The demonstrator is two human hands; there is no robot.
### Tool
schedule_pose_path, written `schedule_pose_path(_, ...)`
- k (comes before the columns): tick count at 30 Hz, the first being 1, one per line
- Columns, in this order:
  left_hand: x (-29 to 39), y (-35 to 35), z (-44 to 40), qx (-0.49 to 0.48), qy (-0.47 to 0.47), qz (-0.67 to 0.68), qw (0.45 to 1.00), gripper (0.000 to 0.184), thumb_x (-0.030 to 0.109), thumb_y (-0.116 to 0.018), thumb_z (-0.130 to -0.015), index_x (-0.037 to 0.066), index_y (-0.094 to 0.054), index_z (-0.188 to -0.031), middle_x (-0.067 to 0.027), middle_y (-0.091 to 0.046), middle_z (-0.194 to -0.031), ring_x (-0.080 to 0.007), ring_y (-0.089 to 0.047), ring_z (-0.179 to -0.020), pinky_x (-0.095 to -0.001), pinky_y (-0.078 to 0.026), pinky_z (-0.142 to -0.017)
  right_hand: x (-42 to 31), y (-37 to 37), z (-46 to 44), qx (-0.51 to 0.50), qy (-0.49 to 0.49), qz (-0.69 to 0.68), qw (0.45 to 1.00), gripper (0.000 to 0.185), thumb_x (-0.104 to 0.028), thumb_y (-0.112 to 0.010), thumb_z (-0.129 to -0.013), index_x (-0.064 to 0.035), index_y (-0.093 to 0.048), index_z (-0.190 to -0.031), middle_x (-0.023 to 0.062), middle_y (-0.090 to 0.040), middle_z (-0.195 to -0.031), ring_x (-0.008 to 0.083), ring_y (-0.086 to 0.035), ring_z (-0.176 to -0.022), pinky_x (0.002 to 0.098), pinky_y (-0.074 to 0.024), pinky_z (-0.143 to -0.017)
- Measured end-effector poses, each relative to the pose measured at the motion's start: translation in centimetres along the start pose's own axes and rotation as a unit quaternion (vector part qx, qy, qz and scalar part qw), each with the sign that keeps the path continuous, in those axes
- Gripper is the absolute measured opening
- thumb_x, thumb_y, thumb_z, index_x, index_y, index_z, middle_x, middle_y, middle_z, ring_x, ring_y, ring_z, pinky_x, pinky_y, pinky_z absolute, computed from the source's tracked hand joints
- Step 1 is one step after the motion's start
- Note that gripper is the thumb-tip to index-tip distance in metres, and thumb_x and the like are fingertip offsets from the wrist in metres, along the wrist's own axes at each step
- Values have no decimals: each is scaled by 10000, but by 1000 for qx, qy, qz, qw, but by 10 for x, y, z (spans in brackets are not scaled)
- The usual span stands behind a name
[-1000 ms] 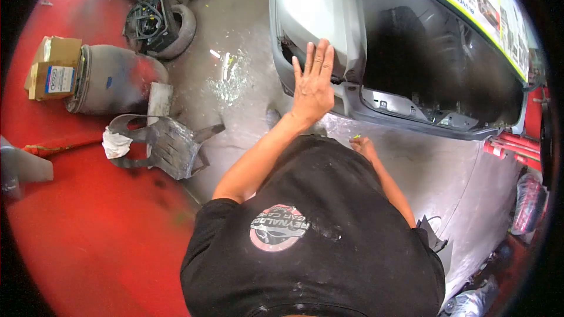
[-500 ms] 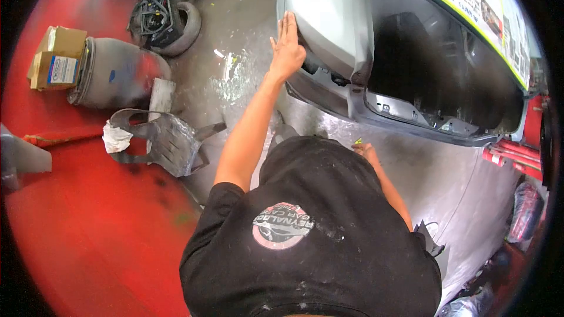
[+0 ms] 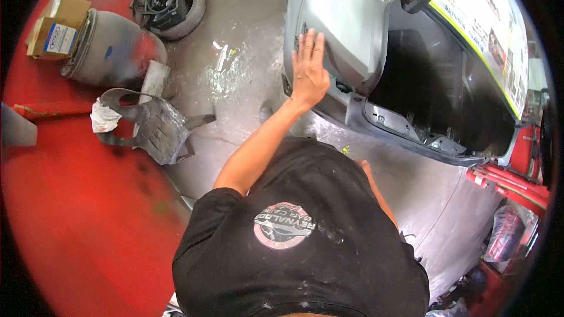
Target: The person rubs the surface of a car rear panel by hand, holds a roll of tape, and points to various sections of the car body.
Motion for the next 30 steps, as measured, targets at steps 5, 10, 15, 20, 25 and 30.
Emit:
schedule_pose_path(5,-1,-5,-20,-46,-9,-6,999,824,-37,-456,-778,37,-271,-1578,-162,-230,-1655,-482,-177,-1511,-715,-178,-1150,96,-39,-40,3,-73,-142,987,300,-221,-689,-893,-25,-755,-1110,230,-746,-954,325,-745,-909,402,-561,-821)
schedule_pose_path(10,-26,-2,-50,-77,42,40,995,843,-28,-444,-793,69,-221,-1600,-146,-195,-1674,-482,-173,-1513,-747,-157,-1139,4,4,-12,-2,-33,-24,999,284,-178,-666,-900,-7,-749,-1111,242,-745,-974,302,-746,-916,392,-564,-828)
schedule_pose_path(15,-49,-11,-68,-89,73,64,991,844,2,-462,-807,58,-186,-1602,-155,-176,-1678,-478,-163,-1516,-754,-164,-1134,-31,24,-6,-16,-15,-36,999,313,-156,-657,-894,34,-728,-1133,234,-751,-1009,265,-740,-940,377,-557,-844)
schedule_pose_path(20,-33,-16,-53,-51,36,-9,998,822,25,-490,-809,-33,-190,-1572,-230,-184,-1654,-490,-184,-1505,-756,-190,-1120,-45,30,-5,-5,-7,-23,1000,336,-160,-658,-868,52,-729,-1119,247,-744,-1033,269,-739,-952,370,-554,-843)
schedule_pose_path(25,18,-4,-14,-18,-44,-27,998,786,40,-542,-783,-42,-313,-1530,-240,-267,-1622,-476,-249,-1489,-751,-198,-1119,-26,18,-12,0,-20,-46,999,356,-162,-637,-842,32,-735,-1125,275,-730,-1024,319,-743,-934,391,-560,-825)
schedule_pose_path(30,58,11,19,-93,-151,36,984,748,11,-536,-777,20,-403,-1513,-187,-327,-1612,-427,-241,-1511,-720,-178,-1147,-20,10,-20,-6,3,-32,999,342,-156,-632,-834,17,-744,-1107,269,-737,-979,330,-745,-886,403,-566,-814)
Point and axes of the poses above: each hand's wrist, its own z-axis away from the middle knuckle, its own y-axis out of the back of the hand, x = y × z, the point moved 2 cm from there along -z, towards the middle knuckle
